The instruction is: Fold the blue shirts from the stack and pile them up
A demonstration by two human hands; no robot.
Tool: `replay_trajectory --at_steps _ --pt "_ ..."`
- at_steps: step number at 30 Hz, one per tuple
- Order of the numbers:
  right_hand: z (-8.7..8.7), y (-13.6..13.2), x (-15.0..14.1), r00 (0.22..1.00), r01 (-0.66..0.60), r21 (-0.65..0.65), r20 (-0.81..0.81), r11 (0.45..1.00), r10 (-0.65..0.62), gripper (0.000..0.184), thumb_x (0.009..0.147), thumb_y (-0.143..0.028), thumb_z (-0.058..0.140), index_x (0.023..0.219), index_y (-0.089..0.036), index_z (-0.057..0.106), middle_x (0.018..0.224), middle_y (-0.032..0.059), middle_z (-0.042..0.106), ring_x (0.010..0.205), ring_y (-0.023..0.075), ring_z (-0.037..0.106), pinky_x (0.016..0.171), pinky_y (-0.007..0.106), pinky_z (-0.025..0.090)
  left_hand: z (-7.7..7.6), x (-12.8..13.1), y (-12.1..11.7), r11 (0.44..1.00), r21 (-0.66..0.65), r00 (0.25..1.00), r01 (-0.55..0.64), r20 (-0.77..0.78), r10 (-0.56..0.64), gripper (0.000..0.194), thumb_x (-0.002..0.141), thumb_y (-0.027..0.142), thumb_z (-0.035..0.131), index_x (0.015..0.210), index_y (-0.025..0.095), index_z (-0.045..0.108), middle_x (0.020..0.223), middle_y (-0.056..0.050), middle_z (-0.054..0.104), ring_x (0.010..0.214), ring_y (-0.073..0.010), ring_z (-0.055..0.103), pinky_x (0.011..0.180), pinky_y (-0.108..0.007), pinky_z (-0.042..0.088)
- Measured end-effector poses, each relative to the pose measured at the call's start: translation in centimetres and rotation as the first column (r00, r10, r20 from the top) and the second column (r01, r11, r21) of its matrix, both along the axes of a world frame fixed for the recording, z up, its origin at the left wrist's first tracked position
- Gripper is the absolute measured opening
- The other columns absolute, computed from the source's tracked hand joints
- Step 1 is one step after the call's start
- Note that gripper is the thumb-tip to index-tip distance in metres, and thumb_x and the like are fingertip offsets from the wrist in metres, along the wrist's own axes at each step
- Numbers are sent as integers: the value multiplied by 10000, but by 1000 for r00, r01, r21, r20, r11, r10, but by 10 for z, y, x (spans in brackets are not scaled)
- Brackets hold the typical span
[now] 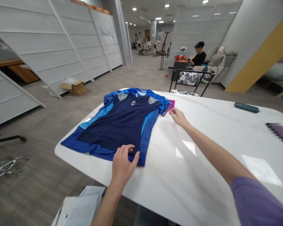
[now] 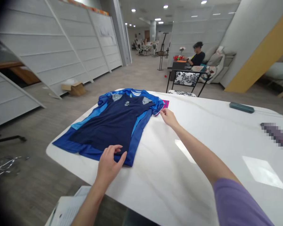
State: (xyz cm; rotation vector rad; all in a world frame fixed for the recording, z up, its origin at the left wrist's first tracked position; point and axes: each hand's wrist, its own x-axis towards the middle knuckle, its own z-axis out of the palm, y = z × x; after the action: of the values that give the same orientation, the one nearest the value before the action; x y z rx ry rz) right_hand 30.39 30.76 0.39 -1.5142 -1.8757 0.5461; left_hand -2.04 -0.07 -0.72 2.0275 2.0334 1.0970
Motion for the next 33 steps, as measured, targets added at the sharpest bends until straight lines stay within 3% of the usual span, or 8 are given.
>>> replay_trajectory --at_steps 2,5,8,11,17,23,28,33 --pt "9 54 -50 998 59 -1 16 998 -59 364 1128 -413 500 1321 -186 709 1352 133 780 1249 260 699 1154 401 523 -11 -21 -1 1000 -25 999 -6 -46 5 219 1062 383 715 1248 268 720 1183 -88 753 1102 -318 699 960 -481 551" --pt "11 112 -102 979 196 -43 70 980 -193 445 1127 -421 510 1413 -125 678 1521 232 663 1428 335 597 1244 480 453 -21 -23 4 997 -79 994 -2 -113 -7 249 1040 372 731 1276 295 743 1241 -88 763 1162 -338 701 936 -487 549" --pt "1 142 -127 944 315 -108 139 943 -300 561 1039 -472 673 1425 -64 670 1586 323 559 1489 438 516 1258 610 406 -24 -18 12 993 -117 986 -17 -168 -3 282 1008 378 766 1281 303 766 1238 -88 768 1147 -345 702 926 -505 539" --pt "-12 157 -134 934 333 -118 179 936 -310 493 965 -428 767 1344 -116 722 1544 288 597 1482 456 503 1265 642 370 -24 -19 16 991 -132 984 -11 -180 -14 299 977 393 812 1264 309 794 1237 -80 771 1136 -344 699 942 -520 528" --pt "-17 169 -125 964 247 -38 115 968 -242 336 1088 -336 549 1387 -216 646 1361 183 739 1381 392 589 1257 630 378 -30 -33 21 982 -187 999 -5 -37 -2 117 1022 429 786 1091 368 859 1149 -33 804 1092 -302 731 919 -472 514" --pt "-6 157 -116 993 113 -18 -43 993 -114 354 1103 -222 518 1434 -238 644 1296 126 771 1221 290 694 1132 426 524 -26 -37 24 968 -251 971 8 232 52 187 1018 495 772 989 327 848 1073 -9 829 1042 -260 761 946 -422 542" --pt "8 146 -110 985 27 -50 -168 998 -35 288 1122 -387 685 1319 -182 736 1355 106 748 1252 257 715 1137 495 585 3 -19 7 992 -105 981 64 192 -43 245 1071 481 714 987 270 808 1033 -44 816 999 -252 756 931 -415 544" --pt "23 123 -69 959 31 -127 -277 991 -66 362 1105 -453 737 1307 -153 730 1254 93 758 1067 220 761 938 419 676 43 39 -19 965 -68 967 255 21 -254 178 1122 385 661 1052 281 788 1046 -49 789 994 -248 734 882 -430 510"
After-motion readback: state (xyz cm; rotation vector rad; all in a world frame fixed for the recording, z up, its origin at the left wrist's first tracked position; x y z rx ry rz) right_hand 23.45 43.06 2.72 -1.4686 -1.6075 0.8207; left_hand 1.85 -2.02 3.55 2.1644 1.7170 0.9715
